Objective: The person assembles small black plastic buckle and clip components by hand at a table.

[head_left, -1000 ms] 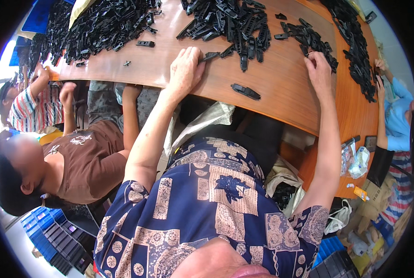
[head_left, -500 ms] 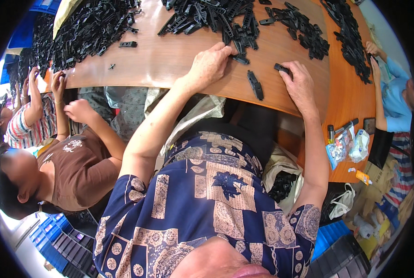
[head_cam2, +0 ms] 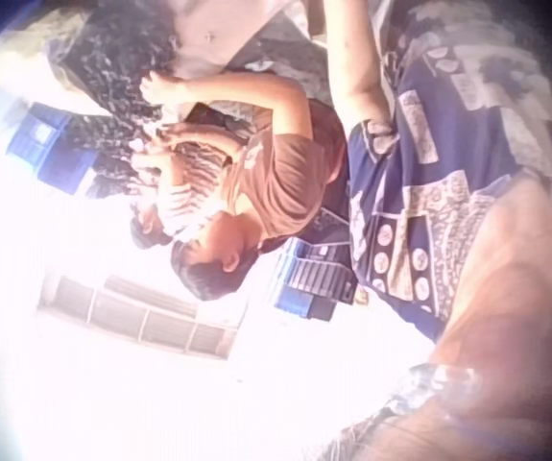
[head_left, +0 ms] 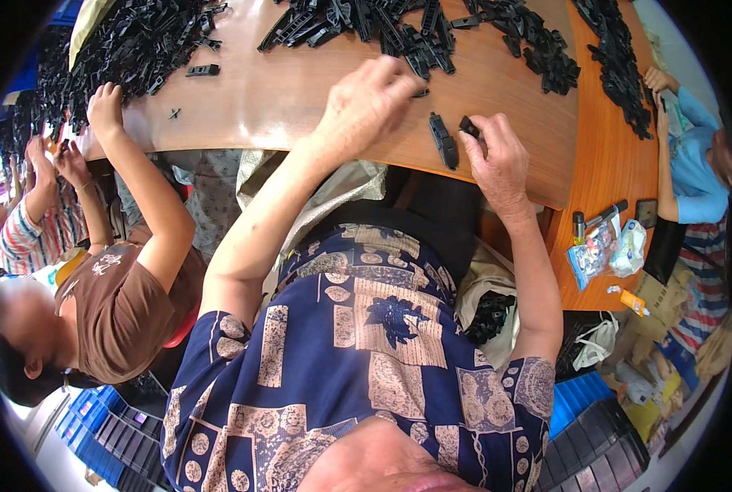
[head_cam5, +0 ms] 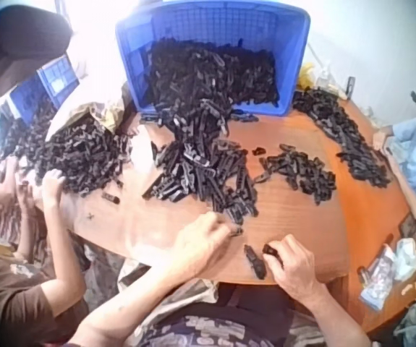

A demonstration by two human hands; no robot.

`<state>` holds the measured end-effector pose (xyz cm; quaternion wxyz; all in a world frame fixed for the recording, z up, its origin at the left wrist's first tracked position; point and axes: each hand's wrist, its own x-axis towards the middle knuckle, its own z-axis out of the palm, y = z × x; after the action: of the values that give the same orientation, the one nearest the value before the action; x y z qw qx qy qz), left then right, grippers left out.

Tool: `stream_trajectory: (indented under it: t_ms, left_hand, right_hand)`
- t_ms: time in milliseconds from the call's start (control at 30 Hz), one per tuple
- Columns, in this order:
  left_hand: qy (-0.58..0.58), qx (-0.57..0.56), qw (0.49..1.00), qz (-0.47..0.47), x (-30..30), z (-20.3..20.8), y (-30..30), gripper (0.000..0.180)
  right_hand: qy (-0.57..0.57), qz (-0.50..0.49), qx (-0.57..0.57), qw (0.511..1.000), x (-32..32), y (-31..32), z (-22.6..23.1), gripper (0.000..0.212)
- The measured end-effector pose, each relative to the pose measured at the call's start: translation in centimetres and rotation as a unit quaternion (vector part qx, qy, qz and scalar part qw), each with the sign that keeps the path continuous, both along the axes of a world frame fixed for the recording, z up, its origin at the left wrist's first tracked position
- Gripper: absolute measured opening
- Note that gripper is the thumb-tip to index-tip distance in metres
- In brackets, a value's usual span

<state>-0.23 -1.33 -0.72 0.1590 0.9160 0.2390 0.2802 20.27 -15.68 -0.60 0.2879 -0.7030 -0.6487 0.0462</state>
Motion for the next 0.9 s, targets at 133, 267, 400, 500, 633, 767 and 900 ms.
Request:
stream_trajectory:
  t_ms: [133,267,400,500,633,767,900]
  left_hand:
    - [0.078,0.089,0.981,-0.152,1.7,0.2,-3.7,0.046]
    - [0.135,0.017,0.983,-0.119,-0.2,-0.4,-4.5,0.043]
    - [0.208,-0.033,0.977,0.001,-4.9,0.7,-3.9,0.051]
    - [0.071,-0.022,0.996,0.057,-5.5,1.1,-2.7,0.057]
    - [0.017,-0.010,0.999,0.047,-2.4,-0.4,-1.2,0.053]
    - [0.057,0.000,0.997,0.060,-1.5,-1.3,-0.7,0.038]
    - [0.027,-0.015,0.998,0.048,-1.6,-1.2,-0.8,0.023]
  right_hand:
    - [0.112,-0.058,0.017,0.992,0.6,0.0,-1.6,0.021]
    - [0.083,-0.040,-0.007,0.996,0.7,0.8,-0.9,0.022]
    - [0.056,0.019,-0.030,0.998,0.8,1.8,0.4,0.020]
    - [0.026,0.070,-0.020,0.997,0.7,3.5,1.3,0.019]
    - [-0.019,0.148,-0.016,0.989,0.3,6.5,2.0,0.019]
    - [-0.056,0.197,-0.025,0.978,0.7,7.9,2.5,0.020]
    - [-0.090,0.246,-0.074,0.962,1.0,7.5,2.9,0.020]
